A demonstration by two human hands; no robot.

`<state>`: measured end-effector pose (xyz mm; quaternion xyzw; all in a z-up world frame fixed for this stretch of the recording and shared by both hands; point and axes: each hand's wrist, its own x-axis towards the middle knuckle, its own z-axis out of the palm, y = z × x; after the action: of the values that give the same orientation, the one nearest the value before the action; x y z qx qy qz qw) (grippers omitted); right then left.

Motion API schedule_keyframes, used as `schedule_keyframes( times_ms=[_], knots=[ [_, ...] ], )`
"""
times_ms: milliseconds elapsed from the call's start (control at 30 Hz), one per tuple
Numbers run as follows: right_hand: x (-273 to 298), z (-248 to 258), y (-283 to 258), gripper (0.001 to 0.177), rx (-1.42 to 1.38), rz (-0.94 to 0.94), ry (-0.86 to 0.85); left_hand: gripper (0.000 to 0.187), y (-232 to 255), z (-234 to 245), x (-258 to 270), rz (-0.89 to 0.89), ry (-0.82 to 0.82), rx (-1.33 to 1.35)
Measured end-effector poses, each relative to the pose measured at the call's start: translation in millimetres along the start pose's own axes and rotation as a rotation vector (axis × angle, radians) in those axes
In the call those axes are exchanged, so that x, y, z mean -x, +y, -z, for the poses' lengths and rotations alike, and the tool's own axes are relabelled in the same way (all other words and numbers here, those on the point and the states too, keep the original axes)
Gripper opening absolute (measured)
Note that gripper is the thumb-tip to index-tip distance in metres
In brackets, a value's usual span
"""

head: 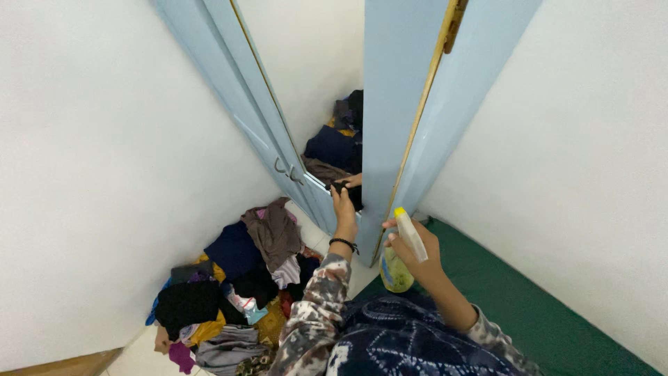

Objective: The person cleans a mirror mounted on a light blue door using a spray bottle and a dark cloth. They repeatedly spray the surface and wipe it in vertical and horizontal strokes.

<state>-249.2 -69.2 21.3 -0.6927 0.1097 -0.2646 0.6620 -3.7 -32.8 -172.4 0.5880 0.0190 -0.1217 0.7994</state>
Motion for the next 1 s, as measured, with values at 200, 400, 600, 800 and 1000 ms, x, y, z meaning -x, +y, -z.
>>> schedule_keyframes(
  times_ms=[200, 400, 600, 800, 1000],
  knots=[
    [-7, -16, 1, 0.036, -0.109, 0.049, 0.036, 0.067, 109, -26, 40, -0.535, -0.034, -0.356],
    [-17, -24, -4, 0.033, -0.055, 0.099, 0.002, 0.063, 233, -58, 90, -0.888, -0.15, -0.378],
    [-22, -18, -17, 0.03, 0.081, 0.049, -0.011, 0.056, 282, -72, 101, -1.103, -0.201, -0.483],
    [-31, -12, -12, 0.026, 0.136, 0.127, -0.006, 0.058, 261, -53, 83, -1.173, -0.256, -0.549],
    [-37, -10, -1, 0.03, 0.018, 0.018, -0.045, 0.057, 228, -43, 81, -1.177, -0.243, -0.562]
  ],
)
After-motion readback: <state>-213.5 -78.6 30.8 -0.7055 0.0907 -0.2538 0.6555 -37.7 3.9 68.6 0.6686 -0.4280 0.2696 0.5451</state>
